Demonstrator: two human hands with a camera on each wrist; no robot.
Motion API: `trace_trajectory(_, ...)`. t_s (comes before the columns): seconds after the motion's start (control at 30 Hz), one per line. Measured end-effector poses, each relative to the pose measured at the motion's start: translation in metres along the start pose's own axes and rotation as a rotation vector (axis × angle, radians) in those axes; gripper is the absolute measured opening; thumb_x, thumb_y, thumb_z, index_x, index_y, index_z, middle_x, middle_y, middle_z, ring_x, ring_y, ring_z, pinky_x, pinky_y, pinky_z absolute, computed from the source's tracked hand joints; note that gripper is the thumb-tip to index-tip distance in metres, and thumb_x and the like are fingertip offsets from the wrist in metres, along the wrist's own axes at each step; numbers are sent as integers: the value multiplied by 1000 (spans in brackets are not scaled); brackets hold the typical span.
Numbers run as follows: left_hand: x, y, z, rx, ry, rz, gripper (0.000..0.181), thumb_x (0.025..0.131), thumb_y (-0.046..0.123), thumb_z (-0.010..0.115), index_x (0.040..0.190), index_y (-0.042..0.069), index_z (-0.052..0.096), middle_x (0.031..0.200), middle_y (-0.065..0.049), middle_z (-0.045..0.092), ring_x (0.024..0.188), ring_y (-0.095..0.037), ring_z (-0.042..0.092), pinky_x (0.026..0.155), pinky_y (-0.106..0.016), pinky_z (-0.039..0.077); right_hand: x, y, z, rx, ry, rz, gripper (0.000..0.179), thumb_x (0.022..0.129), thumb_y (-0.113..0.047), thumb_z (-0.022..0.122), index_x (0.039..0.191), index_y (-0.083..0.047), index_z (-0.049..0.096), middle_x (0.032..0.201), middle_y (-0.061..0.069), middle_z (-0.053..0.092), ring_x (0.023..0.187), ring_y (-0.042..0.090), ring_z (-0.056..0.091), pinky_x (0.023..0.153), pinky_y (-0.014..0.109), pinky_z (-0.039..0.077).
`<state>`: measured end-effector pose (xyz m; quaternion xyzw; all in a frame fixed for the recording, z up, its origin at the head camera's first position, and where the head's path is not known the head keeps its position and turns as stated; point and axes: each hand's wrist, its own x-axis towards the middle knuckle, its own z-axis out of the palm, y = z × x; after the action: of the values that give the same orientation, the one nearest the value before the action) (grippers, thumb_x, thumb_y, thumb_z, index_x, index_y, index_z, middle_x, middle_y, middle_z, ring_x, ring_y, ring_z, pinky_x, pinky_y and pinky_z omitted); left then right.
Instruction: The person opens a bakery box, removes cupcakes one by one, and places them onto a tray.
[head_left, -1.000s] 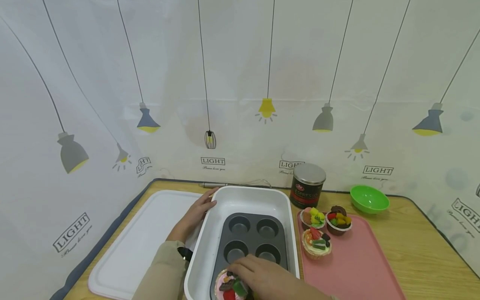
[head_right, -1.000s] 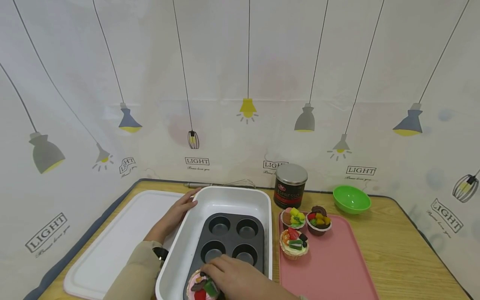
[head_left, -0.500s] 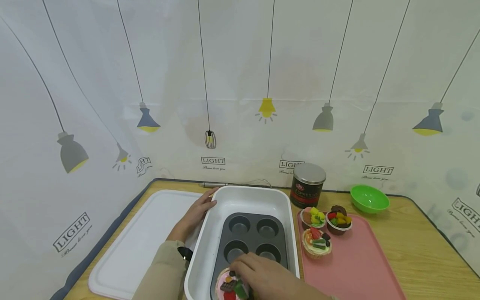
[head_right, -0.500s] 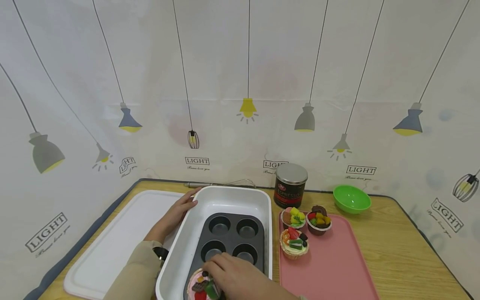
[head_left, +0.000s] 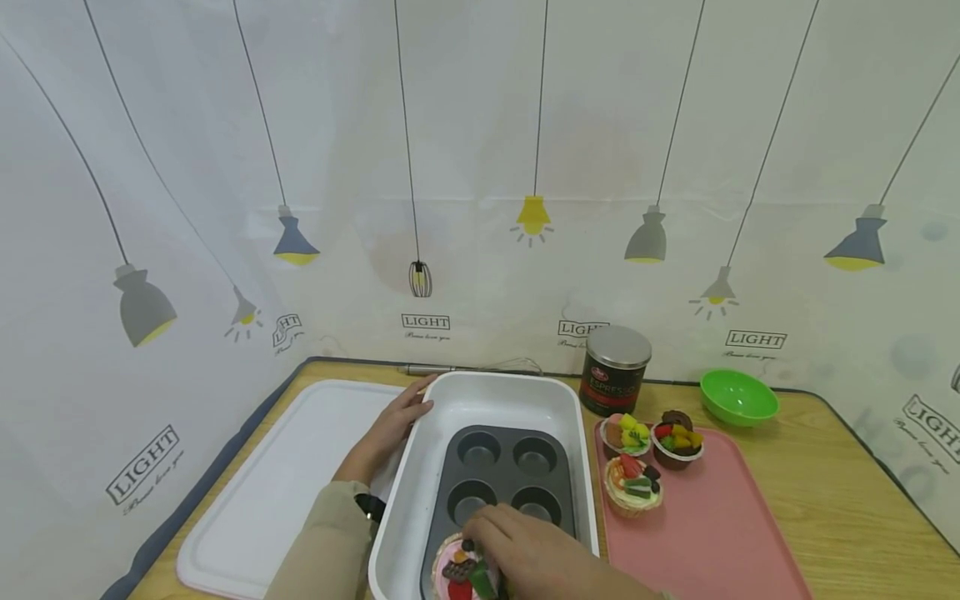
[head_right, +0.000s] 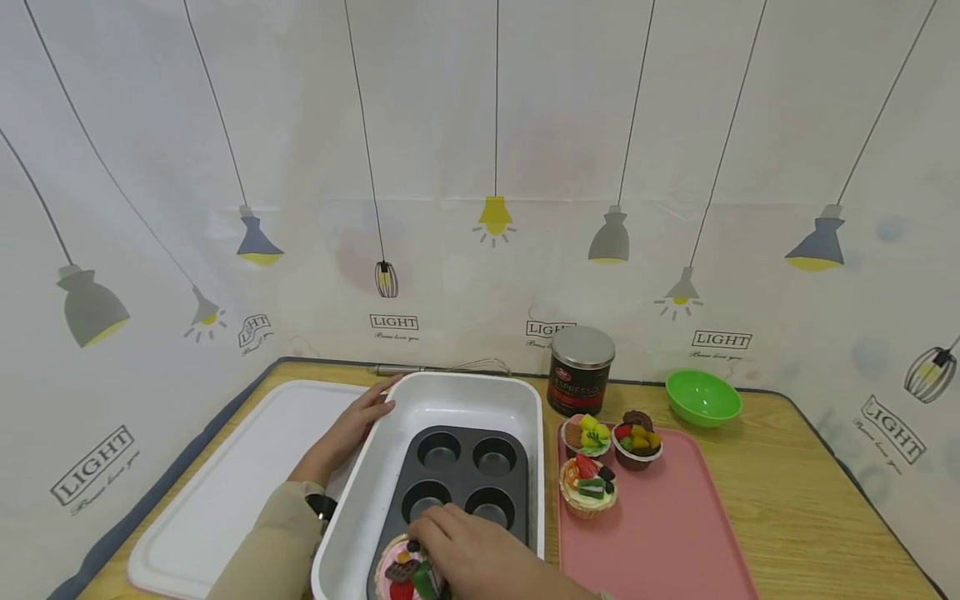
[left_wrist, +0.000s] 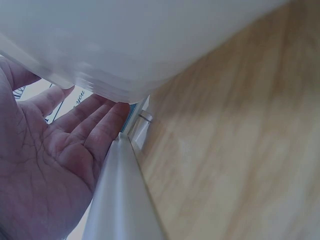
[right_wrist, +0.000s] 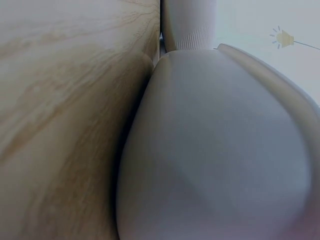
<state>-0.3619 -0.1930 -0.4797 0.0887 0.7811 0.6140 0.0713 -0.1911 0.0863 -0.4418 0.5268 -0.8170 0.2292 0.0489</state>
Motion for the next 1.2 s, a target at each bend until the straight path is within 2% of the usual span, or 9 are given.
trace_trajectory(0.1,0,0,0,0,1,-6,55,103,32,53,156,27,39,149,-13,50,120,-29,60,94,-45,51,0,0,-1,28,-16,35,63,89,-56,70,135,-20,47,128,-8,52,108,0,50,96,21,48)
trace_trajectory(0.23,0,0,0,-1,0,-10,55,103,32,53,155,27,39,148,-13,50,120,-29,60,96,-46,50,0,-1,-5,108,-75,122,67,86,-59,71,137,-23,46,133,-8,52,115,2,51,100,29,49)
trace_trajectory(0.37,1,0,0,1,0,-13,55,102,33,53,155,27,40,149,-13,49,121,-30,59,97,-47,49,0,-1,-9,185,-133,201,69,85,-59,72,139,-24,46,135,-8,52,117,3,51,99,31,49)
trace_trajectory(0.5,1,-1,0,2,1,-6,56,102,34,53,156,25,39,149,-14,49,120,-29,60,97,-46,49,1,-1,-12,251,-154,247,70,85,-59,73,140,-24,45,135,-8,52,117,3,50,99,31,49)
trace_trajectory(0.83,1,-3,-1,3,-1,5,57,102,34,54,156,25,38,150,-14,48,121,-30,59,97,-46,50,-1,2,-10,305,-112,179,64,87,-54,73,137,-24,47,131,-9,54,115,4,52,96,31,50)
trace_trajectory(1.03,1,-3,-1,-2,-7,-1,57,102,33,54,156,24,38,150,-14,48,123,-30,59,97,-46,50,-1,2,-13,377,-110,218,64,86,-55,75,136,-25,50,127,-11,55,112,2,53,93,29,51)
trace_trajectory(1.1,2,-3,-1,2,-9,7,56,103,33,53,156,24,38,150,-15,49,122,-30,59,96,-45,50,-1,2,-15,376,-94,227,64,85,-56,74,136,-26,50,124,-13,55,109,1,53,90,28,51)
trace_trajectory(1.2,1,-3,-2,7,-21,18,55,104,31,52,157,23,36,149,-17,49,121,-30,59,94,-44,51,-1,3,-14,308,-31,180,64,85,-56,75,137,-27,49,121,-14,54,106,1,53,88,27,51)
